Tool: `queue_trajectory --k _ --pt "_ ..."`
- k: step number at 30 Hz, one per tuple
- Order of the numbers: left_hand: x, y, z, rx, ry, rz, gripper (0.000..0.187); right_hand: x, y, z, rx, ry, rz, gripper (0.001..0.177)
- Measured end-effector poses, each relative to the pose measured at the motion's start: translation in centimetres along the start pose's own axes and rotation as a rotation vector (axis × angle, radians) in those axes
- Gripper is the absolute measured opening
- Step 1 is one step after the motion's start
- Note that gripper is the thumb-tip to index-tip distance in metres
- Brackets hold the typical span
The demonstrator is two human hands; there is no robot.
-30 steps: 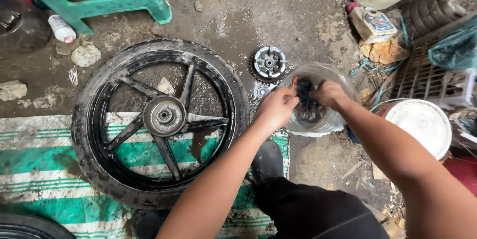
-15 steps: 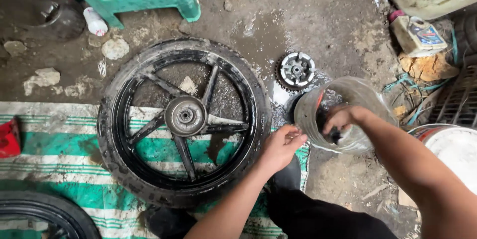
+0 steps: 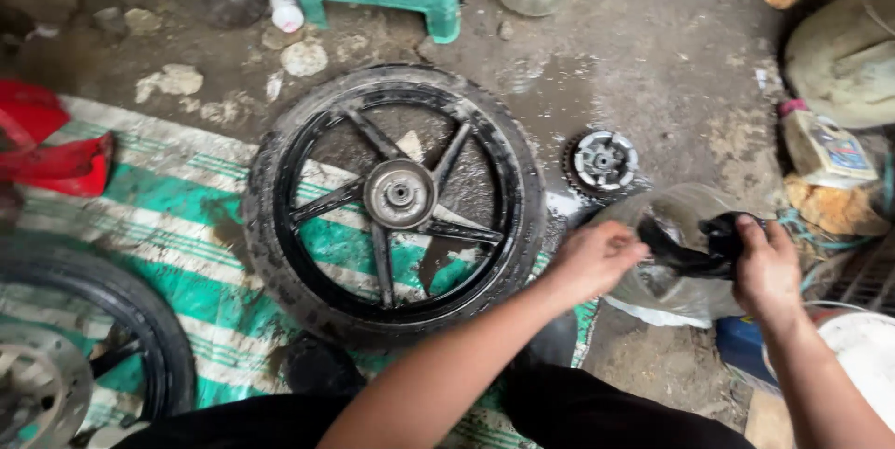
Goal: Cleaning a motorcycle wheel by scrubbing the rim and spokes with a soapy cloth
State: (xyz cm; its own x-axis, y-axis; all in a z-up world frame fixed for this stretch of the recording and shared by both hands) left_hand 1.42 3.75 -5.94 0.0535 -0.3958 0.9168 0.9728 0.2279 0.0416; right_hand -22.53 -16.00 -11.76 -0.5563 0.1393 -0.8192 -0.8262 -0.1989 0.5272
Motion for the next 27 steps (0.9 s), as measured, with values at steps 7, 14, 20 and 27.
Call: queue_trajectory --k 7,14,20,27 --pt "6.3 -2.6 -0.2 -0.047 0.065 -0.162 0.063 -5.1 1.6 0.0 -0.082 -0.116 -0.362 0.011" --pt "0.7 -17.6 -13.5 0.142 0.351 0.595 0.038 -6.1 5.3 3.9 -0.07 -0.267 -1.0 0.033" --pt "-2.5 -20.6 -14.0 0.062 0.638 0.93 0.057 -1.1 1.6 5.1 0.024 -0.298 -0.952 0.05" --pt "0.0 -17.4 -11.0 0.13 0.248 0.418 0.07 0.7 1.6 4.9 0.188 -0.077 -0.236 0.049"
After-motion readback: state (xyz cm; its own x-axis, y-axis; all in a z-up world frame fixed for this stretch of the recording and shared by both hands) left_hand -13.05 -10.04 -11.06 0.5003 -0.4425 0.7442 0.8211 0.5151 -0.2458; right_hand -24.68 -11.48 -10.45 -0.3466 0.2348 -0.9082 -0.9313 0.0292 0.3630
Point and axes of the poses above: each hand's wrist, its own z-axis away from the middle knuckle, its own y-axis out of the back of the hand, x = y × z, the point moved 6 cm from there along -z, towards the middle knuckle, and after that the axes turned 2 degrees about x, right-handed, at the moved point
